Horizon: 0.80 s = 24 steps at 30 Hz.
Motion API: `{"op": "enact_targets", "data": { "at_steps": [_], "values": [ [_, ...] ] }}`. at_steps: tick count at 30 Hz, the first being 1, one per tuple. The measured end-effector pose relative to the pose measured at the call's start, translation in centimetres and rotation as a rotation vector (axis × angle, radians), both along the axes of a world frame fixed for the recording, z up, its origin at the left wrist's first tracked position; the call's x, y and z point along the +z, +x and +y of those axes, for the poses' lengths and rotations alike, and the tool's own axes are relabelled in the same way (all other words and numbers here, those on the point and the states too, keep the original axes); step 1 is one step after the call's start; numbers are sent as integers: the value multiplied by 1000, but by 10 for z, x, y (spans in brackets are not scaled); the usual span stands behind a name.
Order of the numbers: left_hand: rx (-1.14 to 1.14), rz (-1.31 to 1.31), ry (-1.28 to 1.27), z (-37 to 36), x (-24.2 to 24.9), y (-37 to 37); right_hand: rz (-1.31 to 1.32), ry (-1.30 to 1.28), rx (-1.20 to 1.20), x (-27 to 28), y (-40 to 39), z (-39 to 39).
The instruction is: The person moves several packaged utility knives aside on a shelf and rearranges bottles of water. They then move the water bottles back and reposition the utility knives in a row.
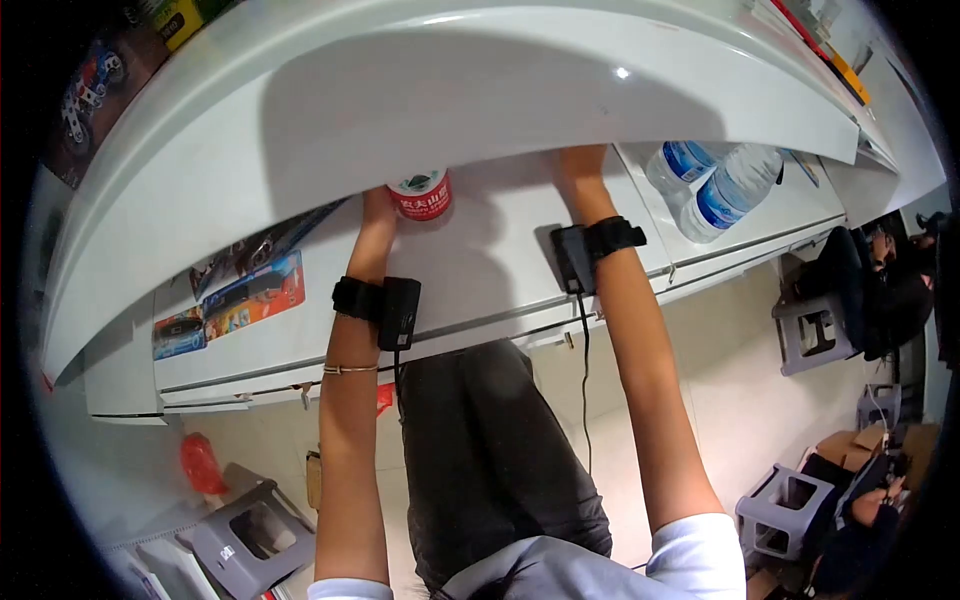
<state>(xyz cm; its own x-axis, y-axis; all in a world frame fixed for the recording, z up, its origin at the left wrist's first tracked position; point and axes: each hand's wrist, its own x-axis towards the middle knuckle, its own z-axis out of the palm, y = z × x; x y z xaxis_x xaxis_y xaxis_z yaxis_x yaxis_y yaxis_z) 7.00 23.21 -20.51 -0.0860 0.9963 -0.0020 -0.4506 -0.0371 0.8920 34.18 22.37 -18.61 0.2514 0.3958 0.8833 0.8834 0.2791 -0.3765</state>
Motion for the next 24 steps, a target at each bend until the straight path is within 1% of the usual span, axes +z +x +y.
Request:
{"op": "enact_targets", "data": {
  "at_steps": [1,3,4,5,6,7,9,10,12,13,14,16,17,19,20,21,23,24],
  "values": [
    [-7,-6,-6,2,2,2,49,65,7,8,4,-4],
    [-25,-10,-10,-2,5,2,154,67,82,2,17,-1],
    [-32,-13,-9,-2,6,2,211,9,153,-9,24,11],
    [-39,-14,-8,-3,7,2,223,17,232,-22,30,19],
    [-39,-17,-7,-3,7,2,237,24,311,-21,28,18],
    [-41,-19,-3,-3,7,1,205,92,396,-25,27,10],
    [-46,-24,2,-4,4,0,221,-178,425,-9,32,3],
    [-47,-29,7,-2,1,-1,268,-517,360,34,33,-7],
    [-50,-44,17,1,-2,-3,227,-672,159,36,40,-2],
    [-54,-46,19,2,-2,-3,139,-487,34,-4,41,17],
    [-61,-53,24,4,-2,-2,249,-446,125,-14,40,18],
    [-73,-64,34,5,0,-1,467,-345,306,-17,29,11],
    [-81,-63,43,3,0,-2,450,-394,338,-14,26,8],
    [-84,-62,70,0,4,1,378,-406,285,13,0,-26],
    [-103,-50,75,-3,8,3,321,-368,207,21,-11,-41],
    [-120,-37,81,-7,13,4,330,-356,292,21,-15,-48],
    [-153,4,77,-13,19,3,330,-410,353,23,-24,-61],
    [-136,-28,63,-11,16,3,332,-436,387,24,-30,-68]
  ]
}}
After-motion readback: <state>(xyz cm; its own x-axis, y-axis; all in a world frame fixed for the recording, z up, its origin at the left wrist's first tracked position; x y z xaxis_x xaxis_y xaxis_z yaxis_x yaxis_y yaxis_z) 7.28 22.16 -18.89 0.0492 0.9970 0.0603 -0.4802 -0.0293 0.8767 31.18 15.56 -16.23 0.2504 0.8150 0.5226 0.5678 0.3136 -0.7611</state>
